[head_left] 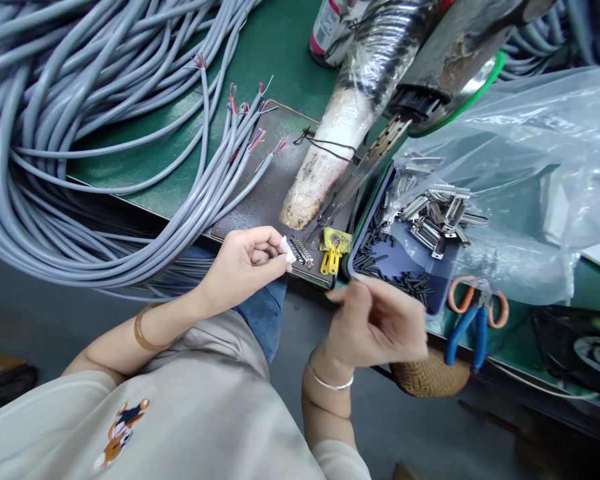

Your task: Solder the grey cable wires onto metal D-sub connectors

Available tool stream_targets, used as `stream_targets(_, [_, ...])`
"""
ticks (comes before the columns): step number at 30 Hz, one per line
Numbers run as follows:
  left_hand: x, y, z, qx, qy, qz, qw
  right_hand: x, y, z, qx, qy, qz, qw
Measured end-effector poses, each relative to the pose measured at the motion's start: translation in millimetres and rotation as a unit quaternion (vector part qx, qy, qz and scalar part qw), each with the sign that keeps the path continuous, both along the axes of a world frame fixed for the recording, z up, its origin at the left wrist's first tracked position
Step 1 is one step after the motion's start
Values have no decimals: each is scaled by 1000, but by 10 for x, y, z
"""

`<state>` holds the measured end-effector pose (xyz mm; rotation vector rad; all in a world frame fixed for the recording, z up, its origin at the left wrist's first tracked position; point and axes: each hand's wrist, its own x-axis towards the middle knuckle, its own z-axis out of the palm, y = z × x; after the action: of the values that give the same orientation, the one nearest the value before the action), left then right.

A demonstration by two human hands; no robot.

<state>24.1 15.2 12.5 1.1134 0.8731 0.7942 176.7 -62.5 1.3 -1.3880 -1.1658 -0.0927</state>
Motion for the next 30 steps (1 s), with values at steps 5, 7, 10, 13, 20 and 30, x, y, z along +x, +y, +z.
stream_targets(5, [-4, -20, -31, 41, 13, 23, 999, 7, -63, 42, 33, 0, -2, 999])
stream_targets(7, [0, -23, -34, 52, 15, 29, 998, -2, -72, 23, -50, -33, 12, 998])
stream_targets(10, [15, -20, -38, 71, 26, 36, 997, -14, -26, -20, -110, -111, 58, 986])
stream_targets(13, [37, -11, -48, 90, 47, 52, 994, -15, 58, -51, -107, -135, 87, 981])
stream_targets(20, [70, 5, -51, 115, 64, 73, 989, -6, 138, -22, -102, -126, 84, 983])
stream_targets(30, [75, 48, -34, 41, -22, 50, 998, -13, 144, -27, -91, -127, 82, 984])
